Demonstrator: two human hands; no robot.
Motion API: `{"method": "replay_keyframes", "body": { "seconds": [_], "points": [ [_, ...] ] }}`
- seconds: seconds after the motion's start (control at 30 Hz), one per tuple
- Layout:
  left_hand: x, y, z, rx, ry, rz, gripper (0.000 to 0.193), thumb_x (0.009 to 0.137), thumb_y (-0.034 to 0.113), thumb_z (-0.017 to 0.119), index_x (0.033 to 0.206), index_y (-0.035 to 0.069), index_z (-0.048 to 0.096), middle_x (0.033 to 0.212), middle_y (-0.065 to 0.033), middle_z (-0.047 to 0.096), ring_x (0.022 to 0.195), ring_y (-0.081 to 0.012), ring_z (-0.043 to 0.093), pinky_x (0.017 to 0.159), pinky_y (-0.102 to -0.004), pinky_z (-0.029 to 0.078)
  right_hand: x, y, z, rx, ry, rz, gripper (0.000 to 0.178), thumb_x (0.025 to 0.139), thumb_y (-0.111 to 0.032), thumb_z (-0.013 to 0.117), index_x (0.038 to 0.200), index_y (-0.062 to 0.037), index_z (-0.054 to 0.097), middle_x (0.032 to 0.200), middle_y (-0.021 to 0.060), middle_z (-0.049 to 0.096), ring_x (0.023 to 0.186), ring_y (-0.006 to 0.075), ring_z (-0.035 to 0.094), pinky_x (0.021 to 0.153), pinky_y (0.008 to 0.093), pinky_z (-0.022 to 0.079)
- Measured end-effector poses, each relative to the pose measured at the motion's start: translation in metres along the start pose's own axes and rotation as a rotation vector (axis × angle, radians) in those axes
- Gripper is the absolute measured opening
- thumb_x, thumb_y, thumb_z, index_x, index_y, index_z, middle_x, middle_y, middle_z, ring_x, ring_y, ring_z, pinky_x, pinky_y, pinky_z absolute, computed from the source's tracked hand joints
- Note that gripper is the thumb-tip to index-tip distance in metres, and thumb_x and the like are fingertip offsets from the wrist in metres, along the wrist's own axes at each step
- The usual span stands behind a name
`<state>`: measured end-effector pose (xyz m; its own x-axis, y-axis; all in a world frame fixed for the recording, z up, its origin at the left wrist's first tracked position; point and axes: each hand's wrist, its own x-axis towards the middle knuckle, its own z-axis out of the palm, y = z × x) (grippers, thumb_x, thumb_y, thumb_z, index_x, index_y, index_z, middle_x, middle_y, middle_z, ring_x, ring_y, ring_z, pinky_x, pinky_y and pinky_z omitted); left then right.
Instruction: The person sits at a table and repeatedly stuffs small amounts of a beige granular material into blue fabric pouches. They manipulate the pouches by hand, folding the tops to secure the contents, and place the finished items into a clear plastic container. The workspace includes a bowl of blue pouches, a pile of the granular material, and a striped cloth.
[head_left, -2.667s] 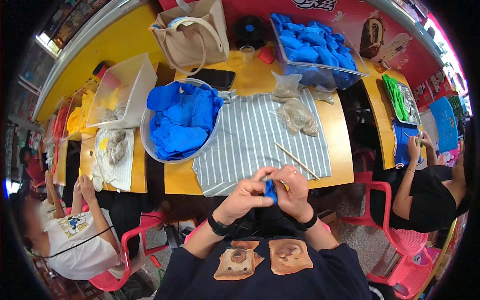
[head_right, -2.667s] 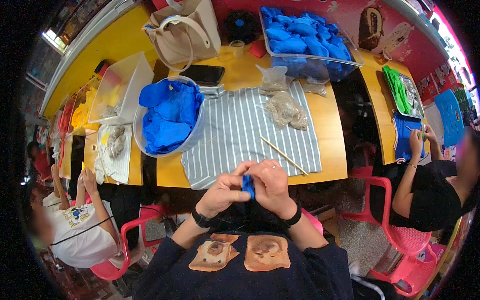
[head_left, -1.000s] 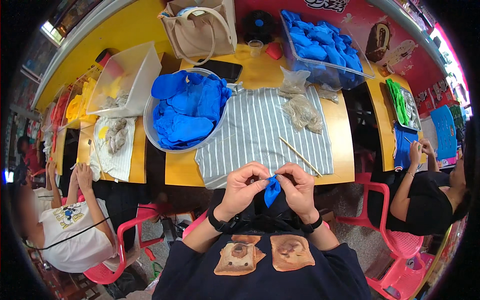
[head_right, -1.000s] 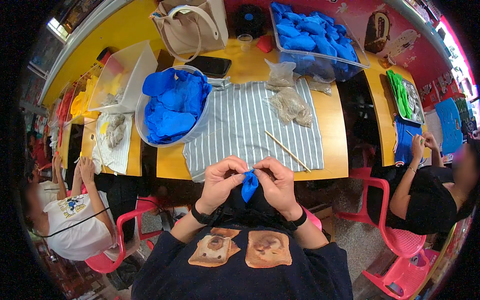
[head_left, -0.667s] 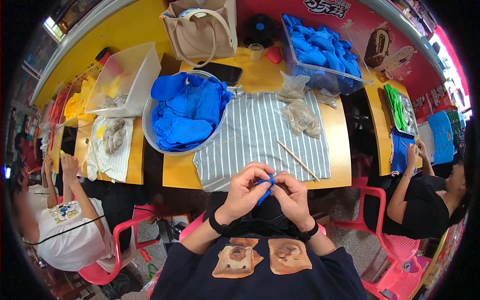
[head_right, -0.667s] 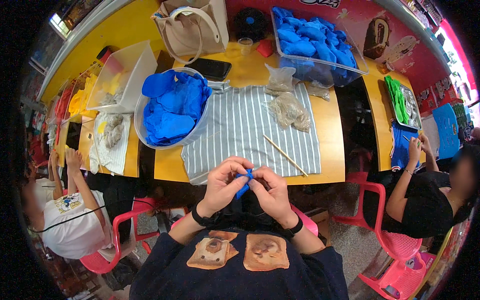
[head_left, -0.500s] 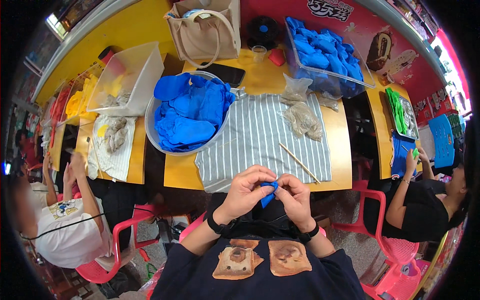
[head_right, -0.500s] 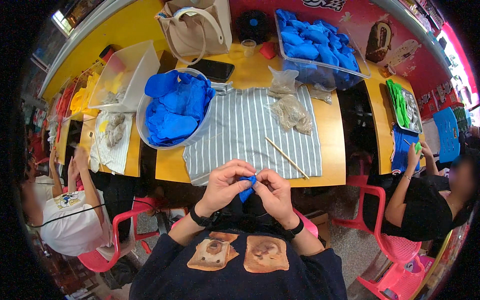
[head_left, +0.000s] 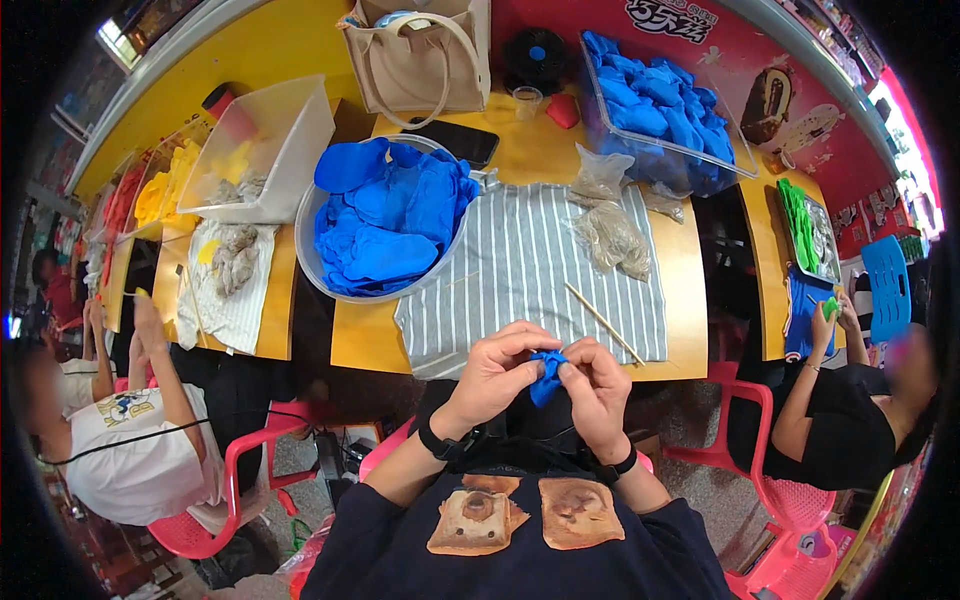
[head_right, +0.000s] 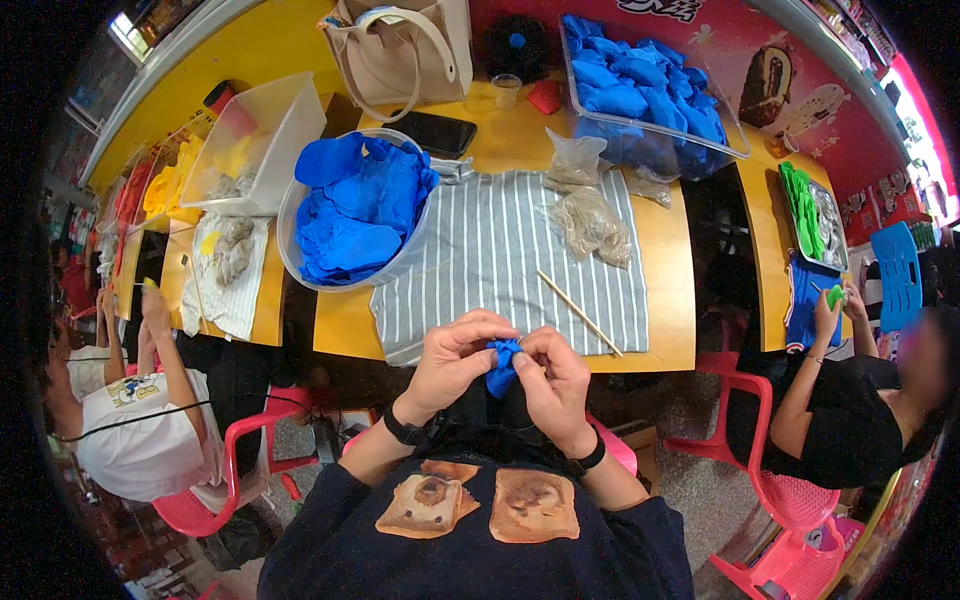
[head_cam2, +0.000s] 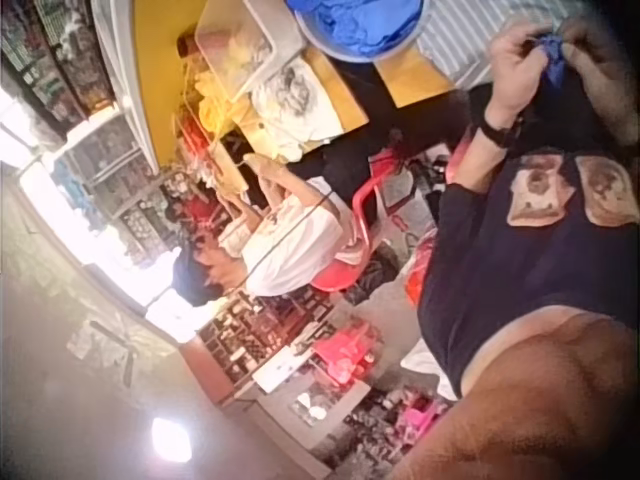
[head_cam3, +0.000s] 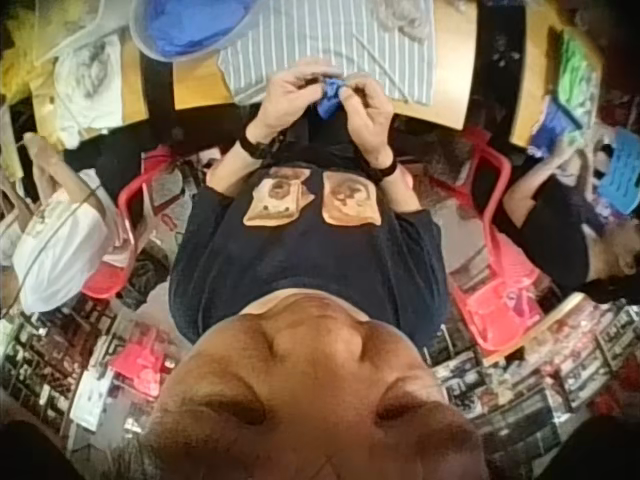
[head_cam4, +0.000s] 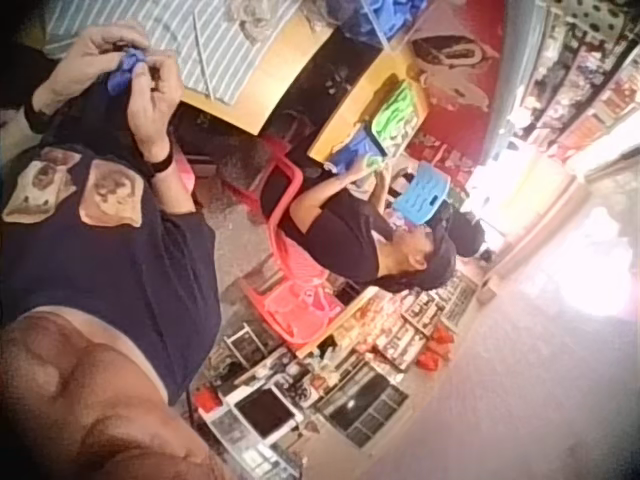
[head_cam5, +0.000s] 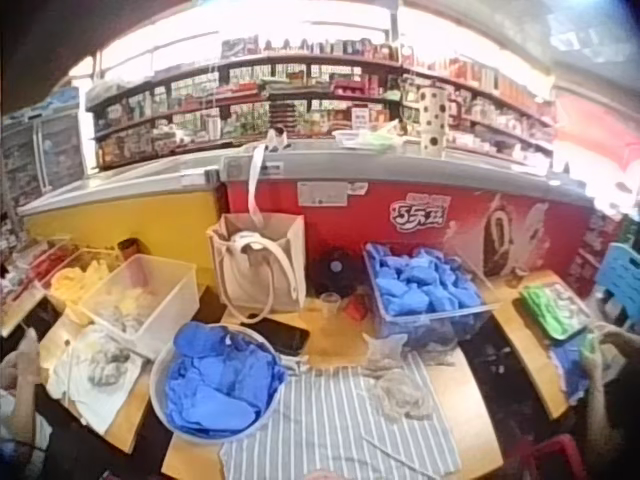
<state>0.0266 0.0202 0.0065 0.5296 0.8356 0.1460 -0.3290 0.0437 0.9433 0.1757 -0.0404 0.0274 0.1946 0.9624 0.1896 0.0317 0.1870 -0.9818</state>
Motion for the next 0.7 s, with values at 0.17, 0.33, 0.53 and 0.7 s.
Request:
{"method": "replay_keyframes", "body": {
  "seconds": [0.17,0.33,0.53,0.7],
  "points": [
    [0.002,0.004,0.001,0.443,0.035,0.223,0.018,0.076,-0.007,0.060,0.094,-0.004,0.062,0.092,-0.0127,0.061,0.079,-0.0216,0.063,0.067,-0.0291,0.050,0.002,0.002,-0.002,-0.225,-0.055,-0.202,0.008,0.078,0.008,0.057,0.080,0.0013,0.053,0.072,0.0096,0.053,0.060,0.0181,0.051,0.055,0.0283,0.041],
    [-0.001,0.001,0.013,0.785,0.229,0.258,0.016,0.070,-0.011,0.061,0.084,-0.003,0.058,0.086,-0.0145,0.062,0.073,-0.0257,0.063,0.063,-0.0325,0.052,0.006,-0.003,-0.001,-0.330,-0.214,-0.366,0.015,0.071,0.011,0.061,0.079,0.0008,0.053,0.071,0.0134,0.053,0.058,0.0293,0.054,0.052,0.0352,0.042],
    [0.002,-0.007,0.002,0.376,0.091,0.094,0.021,0.079,-0.008,0.058,0.098,-0.004,0.064,0.091,-0.0108,0.063,0.081,-0.0175,0.063,0.072,-0.0270,0.050,-0.003,0.005,0.003,-0.221,-0.055,-0.061,0.008,0.081,0.008,0.058,0.083,0.0020,0.054,0.074,0.0057,0.053,0.060,0.0100,0.047,0.054,0.0233,0.036],
    [-0.001,-0.007,-0.003,0.197,0.057,-0.036,0.016,0.083,-0.005,0.059,0.098,-0.004,0.065,0.086,-0.0090,0.063,0.077,-0.0161,0.062,0.067,-0.0270,0.049,0.000,0.005,-0.001,0.099,-0.067,0.153,0.006,0.085,0.006,0.058,0.084,0.0012,0.055,0.076,0.0018,0.054,0.066,0.0052,0.047,0.058,0.0216,0.039]
  ]
}}
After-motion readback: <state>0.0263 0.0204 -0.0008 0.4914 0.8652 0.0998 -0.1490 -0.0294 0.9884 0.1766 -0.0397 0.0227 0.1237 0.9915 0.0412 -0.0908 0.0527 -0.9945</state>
